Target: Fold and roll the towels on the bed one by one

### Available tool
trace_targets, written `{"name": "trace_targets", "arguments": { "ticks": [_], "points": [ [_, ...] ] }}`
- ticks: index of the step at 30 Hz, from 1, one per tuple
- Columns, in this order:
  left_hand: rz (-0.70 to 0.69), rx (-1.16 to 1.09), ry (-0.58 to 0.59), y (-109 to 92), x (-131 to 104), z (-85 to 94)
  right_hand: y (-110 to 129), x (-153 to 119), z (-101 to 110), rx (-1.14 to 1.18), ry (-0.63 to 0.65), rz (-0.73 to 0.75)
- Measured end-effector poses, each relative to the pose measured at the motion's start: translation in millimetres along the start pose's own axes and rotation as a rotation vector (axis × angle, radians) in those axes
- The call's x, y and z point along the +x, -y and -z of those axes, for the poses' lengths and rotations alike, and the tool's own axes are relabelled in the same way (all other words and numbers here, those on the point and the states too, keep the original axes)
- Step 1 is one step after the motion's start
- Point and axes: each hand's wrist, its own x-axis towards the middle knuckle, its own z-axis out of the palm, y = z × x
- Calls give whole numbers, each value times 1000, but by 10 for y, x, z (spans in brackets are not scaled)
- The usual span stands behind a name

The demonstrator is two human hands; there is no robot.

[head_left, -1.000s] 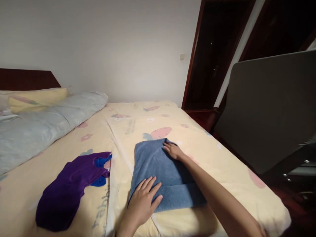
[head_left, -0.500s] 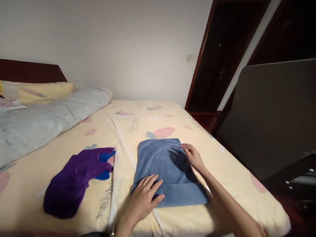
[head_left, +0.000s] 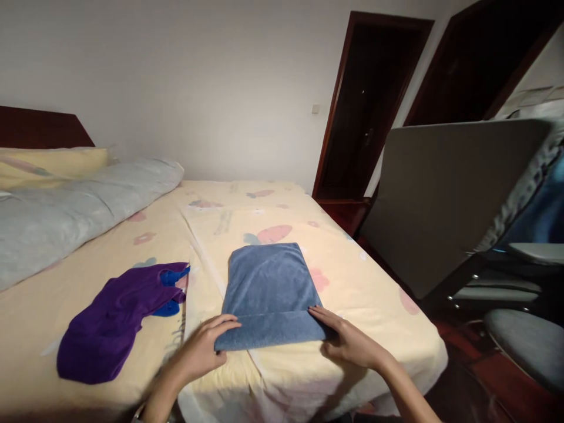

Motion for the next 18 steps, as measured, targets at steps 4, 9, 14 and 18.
{"name": "trace_targets", "arguments": {
  "ticks": [4, 9, 14, 18],
  "points": [
    [40, -138, -18, 37, 28, 56, -70, 83, 25, -9, -126, -8],
    [108, -291, -80, 73, 72, 98, -48, 187, 141, 59, -233, -20],
    [286, -421, -300, 187, 261, -2, -115, 386, 166, 252, -406, -168],
    [415, -354, -341, 251, 463, -24, -240, 579, 167, 268, -480, -337]
  ]
}}
